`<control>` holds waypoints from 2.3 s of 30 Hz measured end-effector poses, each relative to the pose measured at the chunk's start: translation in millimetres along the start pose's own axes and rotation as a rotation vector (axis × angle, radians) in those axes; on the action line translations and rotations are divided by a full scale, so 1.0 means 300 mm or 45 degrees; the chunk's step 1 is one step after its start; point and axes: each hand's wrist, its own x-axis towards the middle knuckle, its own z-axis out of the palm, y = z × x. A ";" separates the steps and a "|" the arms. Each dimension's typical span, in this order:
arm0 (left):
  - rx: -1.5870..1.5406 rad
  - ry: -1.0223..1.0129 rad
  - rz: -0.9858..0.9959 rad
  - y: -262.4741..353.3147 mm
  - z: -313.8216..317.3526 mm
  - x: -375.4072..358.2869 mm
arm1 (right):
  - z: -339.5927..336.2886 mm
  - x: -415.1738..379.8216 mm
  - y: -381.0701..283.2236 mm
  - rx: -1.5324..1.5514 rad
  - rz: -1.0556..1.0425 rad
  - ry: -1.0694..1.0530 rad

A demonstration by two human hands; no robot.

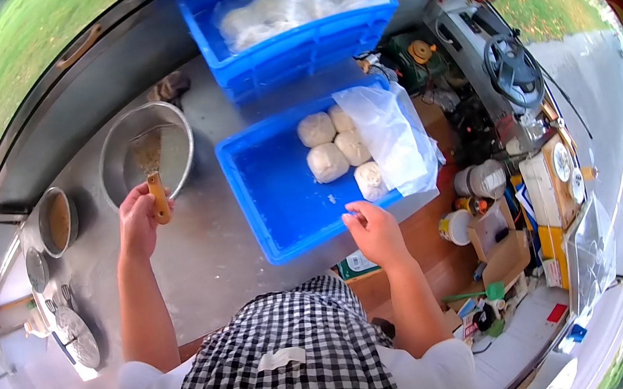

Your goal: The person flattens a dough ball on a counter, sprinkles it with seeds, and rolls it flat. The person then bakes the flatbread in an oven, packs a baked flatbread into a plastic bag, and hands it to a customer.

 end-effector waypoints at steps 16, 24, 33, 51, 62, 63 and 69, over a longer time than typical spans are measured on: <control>0.026 -0.619 -0.247 -0.281 0.837 -0.108 | -0.054 0.117 -0.013 0.838 0.188 -0.330; 1.113 -0.404 0.514 -0.370 0.897 0.028 | -0.268 0.218 0.000 0.493 0.063 0.089; 1.359 -0.370 0.823 -0.444 0.977 0.149 | -0.279 0.445 -0.070 -0.053 -0.392 0.137; 1.415 -0.425 0.897 -0.453 0.983 0.174 | -0.200 0.661 -0.236 -0.465 -0.566 -0.273; 1.407 -0.468 0.829 -0.467 0.980 0.166 | -0.165 0.692 -0.252 -0.598 -0.598 -0.343; 1.413 -0.471 0.831 -0.468 0.979 0.165 | -0.165 0.693 -0.254 -0.600 -0.611 -0.345; 1.427 -0.509 0.827 -0.451 0.972 0.165 | -0.148 0.695 -0.251 -0.630 -0.631 -0.322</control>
